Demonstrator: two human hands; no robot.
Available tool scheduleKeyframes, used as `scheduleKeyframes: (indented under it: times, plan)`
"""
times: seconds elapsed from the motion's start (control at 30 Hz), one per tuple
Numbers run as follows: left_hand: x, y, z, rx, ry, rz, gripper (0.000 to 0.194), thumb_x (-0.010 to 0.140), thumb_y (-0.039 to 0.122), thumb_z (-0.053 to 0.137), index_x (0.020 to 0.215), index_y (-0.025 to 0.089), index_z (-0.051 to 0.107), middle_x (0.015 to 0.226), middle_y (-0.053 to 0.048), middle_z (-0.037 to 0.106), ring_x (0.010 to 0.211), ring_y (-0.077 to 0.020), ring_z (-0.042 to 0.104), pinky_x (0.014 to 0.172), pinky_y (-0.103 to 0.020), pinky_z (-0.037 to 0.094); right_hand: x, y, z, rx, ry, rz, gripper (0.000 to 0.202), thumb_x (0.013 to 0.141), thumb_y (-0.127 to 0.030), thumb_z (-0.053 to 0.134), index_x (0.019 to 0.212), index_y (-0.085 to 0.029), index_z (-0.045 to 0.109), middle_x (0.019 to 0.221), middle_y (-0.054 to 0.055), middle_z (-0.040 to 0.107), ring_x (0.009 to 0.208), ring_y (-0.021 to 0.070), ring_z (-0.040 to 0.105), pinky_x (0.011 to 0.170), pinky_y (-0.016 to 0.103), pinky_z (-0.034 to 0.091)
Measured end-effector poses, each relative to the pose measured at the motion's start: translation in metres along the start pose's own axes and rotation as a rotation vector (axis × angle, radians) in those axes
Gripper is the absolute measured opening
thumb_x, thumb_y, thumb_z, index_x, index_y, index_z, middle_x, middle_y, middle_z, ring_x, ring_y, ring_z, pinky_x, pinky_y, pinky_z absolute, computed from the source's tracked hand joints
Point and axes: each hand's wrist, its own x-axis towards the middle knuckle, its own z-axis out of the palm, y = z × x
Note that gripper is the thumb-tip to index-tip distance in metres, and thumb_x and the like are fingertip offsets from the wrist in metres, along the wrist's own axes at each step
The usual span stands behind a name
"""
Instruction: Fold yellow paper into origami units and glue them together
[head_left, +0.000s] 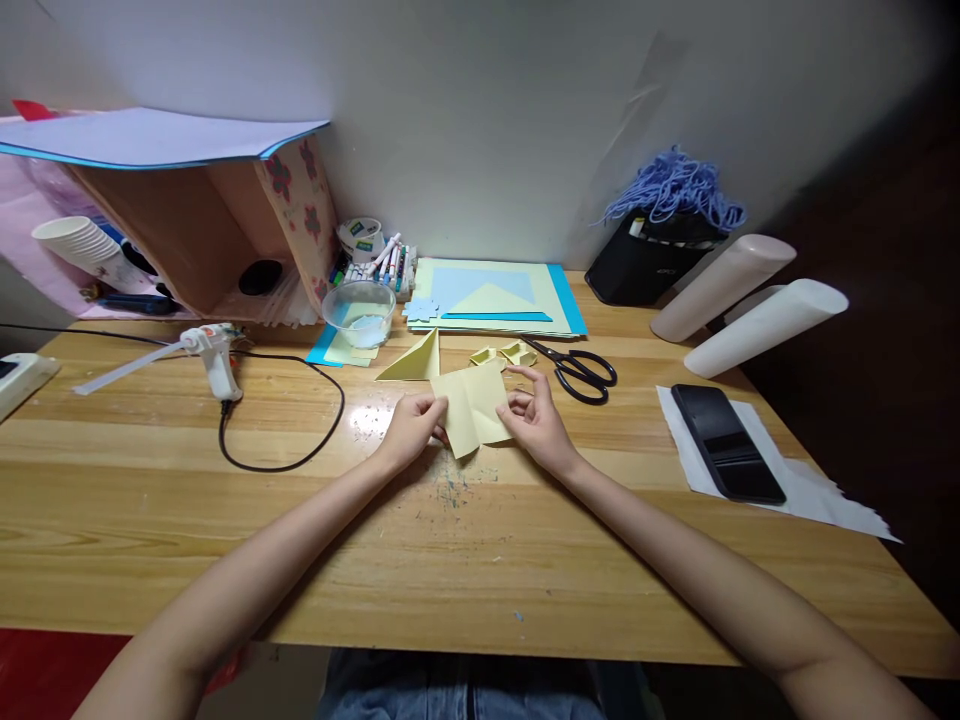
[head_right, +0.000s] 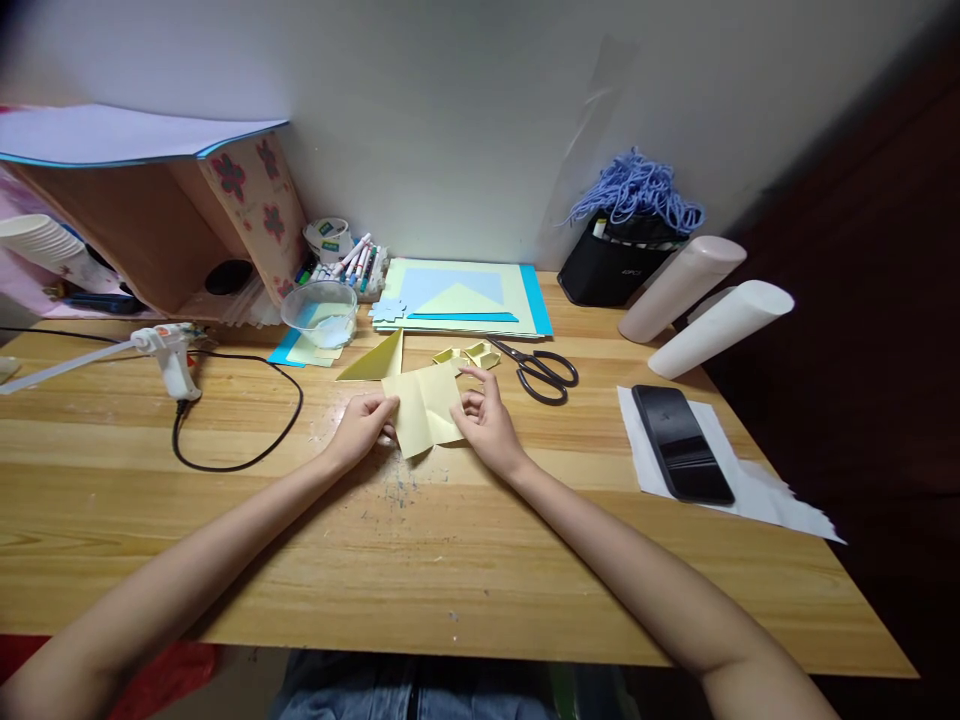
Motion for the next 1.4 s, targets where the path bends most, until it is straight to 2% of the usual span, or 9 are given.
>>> scheduleKeyframes:
  times: [0.13, 0.3, 0.47, 0.57, 0.8, 0.97, 1.27, 1.33, 1.4]
  plan:
    - [0.000, 0.001, -0.001, -0.008, -0.029, -0.003, 0.031, 0.068, 0.040, 0.061, 0.074, 0.010, 0.061, 0.075, -0.007, 0.067, 0.065, -0.0168, 0.061, 0.055, -0.024, 0.048, 0.002, -0.002, -0.001, 0.001, -0.028, -0.043, 0.033, 0.078, -0.026, 0.053, 0.111, -0.025, 0.050, 0.086, 0.002, 0.060, 0.077, 0.0133, 0.056, 0.067, 0.025, 0.045]
    - [0.003, 0.001, -0.005, -0.067, -0.090, -0.014, 0.039, 0.063, 0.036, 0.067, 0.090, 0.009, 0.063, 0.096, -0.012, 0.067, 0.081, -0.0222, 0.063, 0.066, -0.028, 0.050, 0.001, -0.003, -0.004, -0.072, -0.053, -0.021, 0.019, 0.078, -0.021, 0.048, 0.080, -0.019, 0.067, 0.088, 0.004, 0.066, 0.087, 0.0172, 0.059, 0.081, 0.032, 0.045]
    - [0.003, 0.005, -0.008, -0.132, -0.101, -0.034, 0.040, 0.063, 0.033, 0.069, 0.095, 0.010, 0.063, 0.099, -0.012, 0.067, 0.083, -0.0219, 0.063, 0.067, -0.028, 0.050, 0.005, -0.003, -0.008, 0.107, -0.096, 0.123, 0.021, 0.075, -0.021, 0.049, 0.080, -0.021, 0.069, 0.089, 0.003, 0.068, 0.081, 0.0156, 0.061, 0.072, 0.029, 0.050]
    - [0.001, 0.007, -0.008, -0.171, -0.113, -0.065, 0.042, 0.064, 0.034, 0.068, 0.098, 0.010, 0.062, 0.101, -0.014, 0.066, 0.083, -0.0225, 0.063, 0.067, -0.029, 0.051, 0.006, -0.001, -0.008, 0.139, -0.124, 0.105, 0.015, 0.070, -0.021, 0.060, 0.082, -0.021, 0.069, 0.089, 0.003, 0.068, 0.084, 0.0154, 0.062, 0.076, 0.030, 0.049]
    - [-0.001, 0.008, -0.010, -0.157, -0.145, -0.072, 0.043, 0.065, 0.037, 0.068, 0.097, 0.009, 0.062, 0.100, -0.014, 0.066, 0.079, -0.0215, 0.064, 0.063, -0.027, 0.050, 0.002, -0.003, -0.004, 0.092, -0.216, -0.002, 0.017, 0.065, -0.022, 0.068, 0.081, -0.020, 0.069, 0.086, 0.003, 0.064, 0.080, 0.0144, 0.061, 0.073, 0.029, 0.050]
    - [-0.002, 0.008, -0.009, -0.148, -0.170, -0.057, 0.043, 0.063, 0.034, 0.069, 0.098, 0.009, 0.063, 0.098, -0.013, 0.066, 0.077, -0.0197, 0.063, 0.062, -0.026, 0.049, 0.001, -0.003, -0.005, 0.008, -0.160, -0.109, 0.006, 0.068, -0.018, 0.063, 0.071, -0.019, 0.068, 0.075, 0.002, 0.059, 0.073, 0.0130, 0.057, 0.064, 0.025, 0.047]
    - [-0.001, 0.010, -0.010, 0.053, -0.251, -0.044, 0.036, 0.071, 0.043, 0.061, 0.073, 0.008, 0.069, 0.064, -0.011, 0.067, 0.052, -0.0119, 0.057, 0.043, -0.018, 0.036, 0.004, -0.002, -0.004, 0.063, -0.095, -0.049, 0.017, 0.071, -0.030, 0.064, 0.066, -0.018, 0.054, 0.088, 0.003, 0.059, 0.085, 0.0154, 0.056, 0.072, 0.026, 0.046]
    - [-0.003, 0.011, -0.007, 0.075, -0.304, -0.026, 0.034, 0.071, 0.041, 0.060, 0.072, 0.009, 0.070, 0.062, -0.009, 0.066, 0.052, -0.0111, 0.056, 0.043, -0.017, 0.034, 0.005, -0.002, -0.004, 0.091, -0.100, -0.049, 0.022, 0.071, -0.030, 0.064, 0.062, -0.017, 0.049, 0.094, 0.004, 0.058, 0.088, 0.0155, 0.055, 0.074, 0.026, 0.046]
    - [-0.005, 0.011, -0.005, 0.055, -0.369, -0.003, 0.031, 0.072, 0.039, 0.060, 0.078, 0.011, 0.070, 0.067, -0.008, 0.067, 0.055, -0.0109, 0.056, 0.046, -0.018, 0.036, 0.006, -0.001, -0.005, 0.114, -0.097, 0.002, 0.025, 0.070, -0.032, 0.065, 0.061, -0.018, 0.047, 0.085, 0.002, 0.058, 0.079, 0.0140, 0.056, 0.070, 0.026, 0.047]
